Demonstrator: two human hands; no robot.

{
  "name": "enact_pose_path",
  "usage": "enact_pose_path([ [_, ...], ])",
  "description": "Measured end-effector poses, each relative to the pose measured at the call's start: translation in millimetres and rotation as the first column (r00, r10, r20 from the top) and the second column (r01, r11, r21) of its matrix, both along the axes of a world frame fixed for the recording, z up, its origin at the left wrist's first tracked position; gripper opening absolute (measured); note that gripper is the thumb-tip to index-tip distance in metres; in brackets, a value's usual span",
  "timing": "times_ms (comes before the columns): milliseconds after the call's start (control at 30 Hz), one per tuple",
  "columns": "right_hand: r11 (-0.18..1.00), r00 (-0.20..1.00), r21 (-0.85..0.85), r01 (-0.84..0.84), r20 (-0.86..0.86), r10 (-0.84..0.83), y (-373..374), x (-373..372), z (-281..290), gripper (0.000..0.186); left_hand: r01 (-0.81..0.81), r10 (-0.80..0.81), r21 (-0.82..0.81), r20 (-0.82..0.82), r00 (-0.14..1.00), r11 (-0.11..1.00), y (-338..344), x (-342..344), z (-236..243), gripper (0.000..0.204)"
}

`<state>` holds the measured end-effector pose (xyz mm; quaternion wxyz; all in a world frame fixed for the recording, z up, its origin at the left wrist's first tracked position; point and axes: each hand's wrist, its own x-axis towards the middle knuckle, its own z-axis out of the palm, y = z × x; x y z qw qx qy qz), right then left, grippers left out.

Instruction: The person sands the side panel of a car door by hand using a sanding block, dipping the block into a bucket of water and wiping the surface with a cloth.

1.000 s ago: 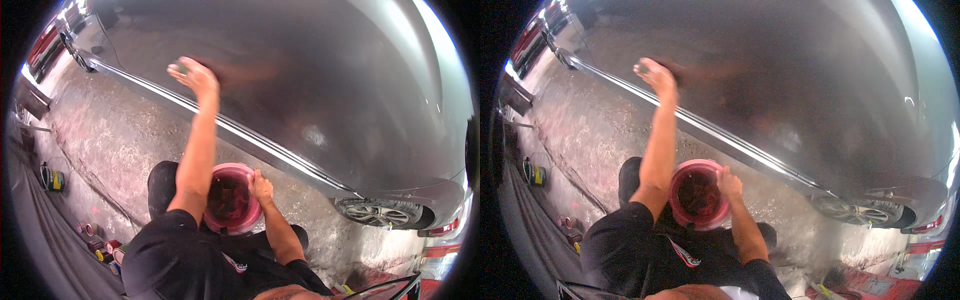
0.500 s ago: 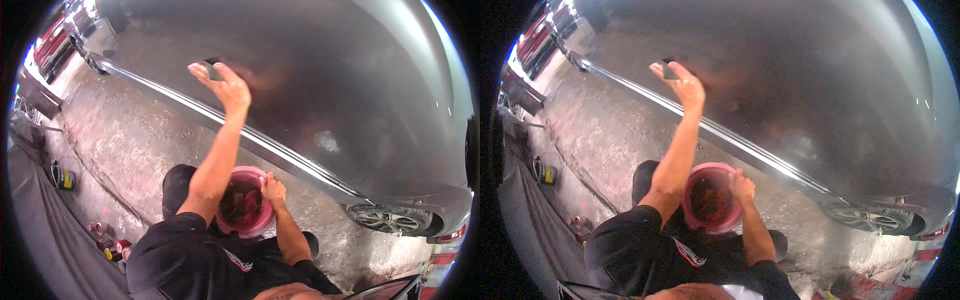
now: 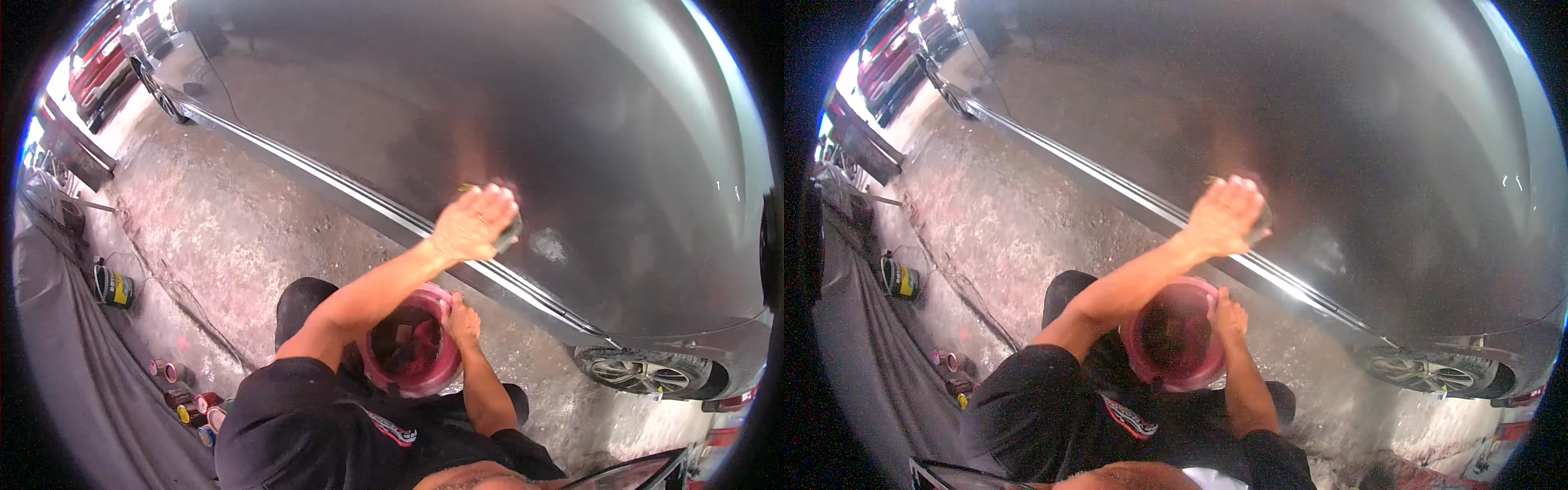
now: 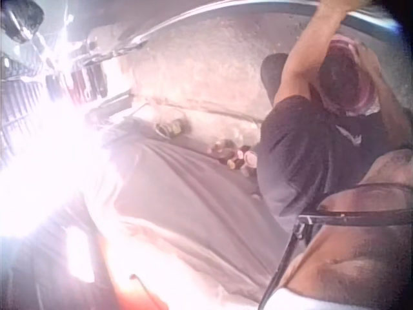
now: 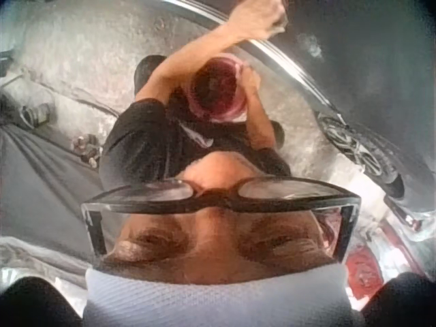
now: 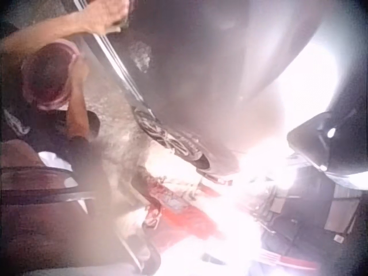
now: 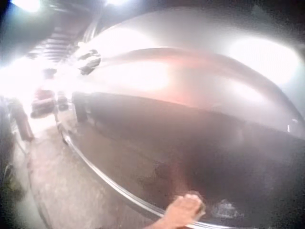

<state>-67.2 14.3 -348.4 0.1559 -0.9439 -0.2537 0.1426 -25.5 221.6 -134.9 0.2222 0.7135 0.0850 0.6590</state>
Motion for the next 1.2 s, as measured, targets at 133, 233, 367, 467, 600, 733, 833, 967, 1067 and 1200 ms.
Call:
enact_pose_path([
  [133,0.998,0.999,-0.062,-0.011,-0.034,0.009,6,-3,0,0.036,-0.111,0.106,-0.108,-0.049,0.993,0.988,73,-13,15,0.097],
  [233,1.0,1.0,-0.003,-0.005,-0.016,0.005,4,-3,7,0.035,0.05,0.029,-0.517,0.142,0.989,0.855,56,-8,49,0.094],
  [367,1.0,1.0,0.012,-0.012,-0.008,0.012,0,0,3,0.036,0.067,-0.064,0.007,-0.189,0.98,0.998,1,-2,36,0.089],
  [467,0.999,0.999,0.012,-0.046,-0.003,0.046,6,3,9,0.036,-0.076,0.128,0.401,-0.106,0.986,0.913,53,-19,42,0.086],
  [600,0.997,0.999,0.058,-0.043,0.028,0.041,7,2,0,0.033,0.055,-0.019,-0.346,0.107,0.994,0.937,90,-16,65,0.081],
  [733,0.998,0.999,0.041,-0.051,-0.008,0.051,9,9,1,0.035,-0.112,0.118,0.145,-0.032,0.992,0.983,36,-14,50,0.091],
  [833,0.996,0.998,0.056,-0.069,0.013,0.069,13,13,4,0.037,-0.092,0.165,0.389,-0.157,0.974,0.916,70,-28,45,0.095],
  [967,0.995,0.998,0.078,-0.066,0.028,0.064,6,16,-5,0.038,0.146,-0.064,-0.344,0.238,0.969,0.928,26,-1,73,0.091],
  [1067,0.995,0.997,0.058,-0.081,-0.005,0.081,10,13,-2,0.037,-0.015,0.052,0.337,-0.102,0.993,0.941,36,-12,24,0.093],
  [1200,0.997,0.997,0.008,-0.075,-0.01,0.075,15,18,3,0.037,-0.042,0.039,-0.076,-0.045,0.998,0.996,56,-18,41,0.078],
])
